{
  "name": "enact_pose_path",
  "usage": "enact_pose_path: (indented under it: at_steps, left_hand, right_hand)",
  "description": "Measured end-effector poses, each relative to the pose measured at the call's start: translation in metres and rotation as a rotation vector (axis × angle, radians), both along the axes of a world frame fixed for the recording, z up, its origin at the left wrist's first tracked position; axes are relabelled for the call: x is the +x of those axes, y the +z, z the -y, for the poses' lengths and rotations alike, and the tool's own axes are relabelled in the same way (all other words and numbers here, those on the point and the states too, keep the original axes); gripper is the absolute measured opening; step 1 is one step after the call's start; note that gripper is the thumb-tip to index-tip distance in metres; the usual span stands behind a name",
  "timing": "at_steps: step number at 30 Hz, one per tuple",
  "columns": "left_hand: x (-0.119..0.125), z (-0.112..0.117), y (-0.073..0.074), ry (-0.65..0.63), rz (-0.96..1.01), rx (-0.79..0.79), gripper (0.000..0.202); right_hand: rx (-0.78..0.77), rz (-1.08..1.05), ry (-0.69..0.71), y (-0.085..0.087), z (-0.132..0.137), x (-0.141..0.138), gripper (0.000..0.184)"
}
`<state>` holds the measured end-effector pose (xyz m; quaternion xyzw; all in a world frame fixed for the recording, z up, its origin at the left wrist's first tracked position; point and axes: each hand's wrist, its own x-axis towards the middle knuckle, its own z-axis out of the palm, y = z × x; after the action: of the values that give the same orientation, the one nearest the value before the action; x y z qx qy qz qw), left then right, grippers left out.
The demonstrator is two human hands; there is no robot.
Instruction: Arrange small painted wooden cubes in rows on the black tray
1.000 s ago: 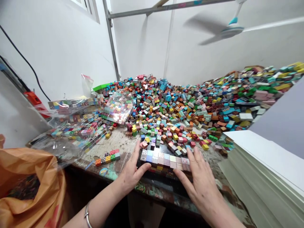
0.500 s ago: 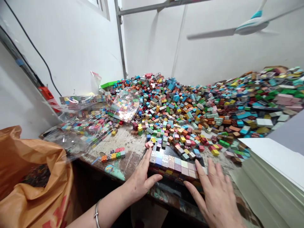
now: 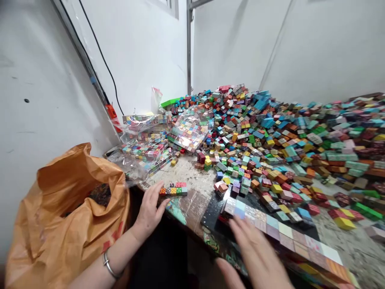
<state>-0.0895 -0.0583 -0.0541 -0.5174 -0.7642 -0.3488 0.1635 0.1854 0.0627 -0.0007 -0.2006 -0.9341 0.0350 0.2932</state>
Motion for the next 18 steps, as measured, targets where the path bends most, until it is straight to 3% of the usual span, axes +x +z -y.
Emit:
enact_pose_path:
  at_steps: [2,5,8,13,18]
  left_hand:
    - [-0.01,0.002,-0.003,-0.031,-0.016,-0.08,0.051]
    - [-0.016,-0.002,-0.007,-0.099,-0.021,-0.168,0.051]
    - [-0.018,-0.006,-0.01,-0.124,-0.009,-0.187,0.05]
    - [-0.018,-0.004,-0.011,-0.124,0.026,-0.132,0.05]
    - [-0.004,-0.003,-0.001,-0.148,0.05,0.024,0.044]
  right_hand:
    - [-0.048,0.063,0.095,0.002,0.017,-0.042,0.065]
    - [-0.034,-0.004,0.196,0.002,0.031,-0.095,0.063]
    - [-0.043,0.011,0.248,0.0,0.03,-0.124,0.053]
    - [-0.095,-0.02,0.167,-0.011,0.024,-0.121,0.043]
    - [-0.16,0.014,0.134,-0.015,0.041,-0.098,0.043]
